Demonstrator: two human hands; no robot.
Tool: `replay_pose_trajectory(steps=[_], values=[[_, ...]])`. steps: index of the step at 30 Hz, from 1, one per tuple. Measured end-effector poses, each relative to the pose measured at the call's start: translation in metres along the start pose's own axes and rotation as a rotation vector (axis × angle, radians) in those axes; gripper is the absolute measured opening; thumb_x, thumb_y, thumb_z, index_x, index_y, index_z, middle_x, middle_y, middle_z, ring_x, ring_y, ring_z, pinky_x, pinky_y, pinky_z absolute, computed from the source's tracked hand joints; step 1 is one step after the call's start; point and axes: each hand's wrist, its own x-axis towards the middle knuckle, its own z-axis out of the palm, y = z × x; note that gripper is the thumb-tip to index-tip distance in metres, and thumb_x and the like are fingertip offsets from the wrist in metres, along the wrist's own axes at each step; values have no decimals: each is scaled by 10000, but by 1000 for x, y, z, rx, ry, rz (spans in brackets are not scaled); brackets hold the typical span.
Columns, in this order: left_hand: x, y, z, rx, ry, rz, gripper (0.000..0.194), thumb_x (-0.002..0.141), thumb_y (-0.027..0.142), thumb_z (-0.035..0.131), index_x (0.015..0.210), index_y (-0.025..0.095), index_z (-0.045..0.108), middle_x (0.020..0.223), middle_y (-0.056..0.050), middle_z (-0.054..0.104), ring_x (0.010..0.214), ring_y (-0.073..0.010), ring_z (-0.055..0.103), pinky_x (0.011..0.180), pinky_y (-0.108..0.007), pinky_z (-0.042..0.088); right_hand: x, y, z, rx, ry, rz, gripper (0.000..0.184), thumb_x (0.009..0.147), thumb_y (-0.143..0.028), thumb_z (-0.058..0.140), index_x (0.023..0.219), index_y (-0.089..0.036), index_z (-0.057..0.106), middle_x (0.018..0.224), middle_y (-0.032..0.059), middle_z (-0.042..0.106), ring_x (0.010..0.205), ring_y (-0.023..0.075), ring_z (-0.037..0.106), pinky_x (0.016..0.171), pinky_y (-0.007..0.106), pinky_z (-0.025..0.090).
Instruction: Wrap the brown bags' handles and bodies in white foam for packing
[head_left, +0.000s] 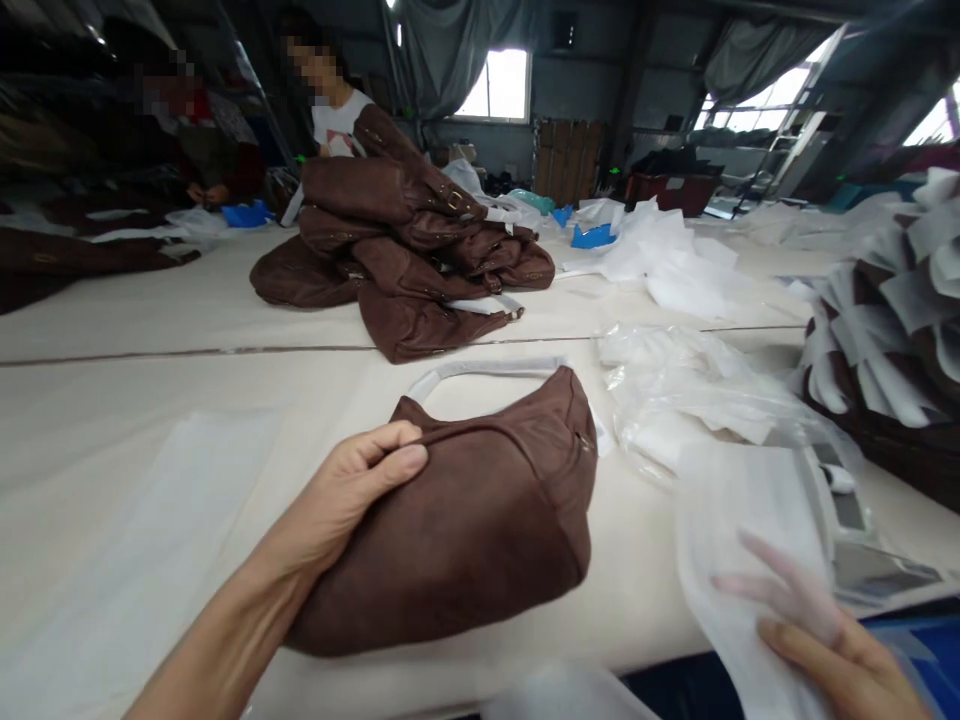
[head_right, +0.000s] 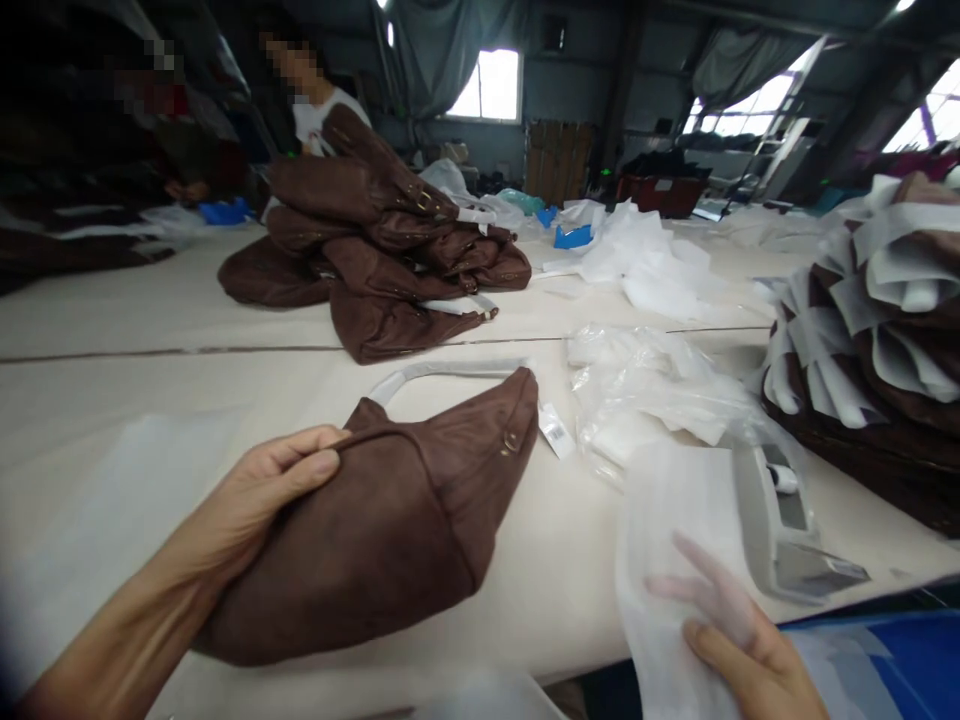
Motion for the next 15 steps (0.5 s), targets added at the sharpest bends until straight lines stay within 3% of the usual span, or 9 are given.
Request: replay_pose_trajectory(steps=[4,8,12,15], values=[[6,14,-19,-276,148,-27,367,667,315,835,913,128,638,658,28,657,556,-117,607,549,-192,520,14,-13,62,-166,-276,-86,706,656,-268,617,1358,-250,539,1013,23,737,559,141,586,520,252,472],[12,20,-31,-377,251,56,467,573,196,857,998,135,673,708,-14,724,667,-207,696,637,-276,605,42,-33,128,-249,-520,-219,554,599,-144,478,1110,-200,685,863,-2,708,712,165,614,615,242,468],[12,19,-37,-359,300,81,499,555,224,882,1011,172,686,724,-30,725,663,-234,698,613,-305,610,90,-61,195,-260,-588,-272,515,597,-56,475,1064,-159,666,776,-3,668,655,165,599,547,244,445],[5,11,-36,-310,274,89,462,561,306,898,948,193,671,654,15,661,550,-166,624,515,-237,537,123,-80,238,-301,-560,-317,309,739,-56,579,1034,-119,648,806,19,657,633,143,577,554,256,467]])
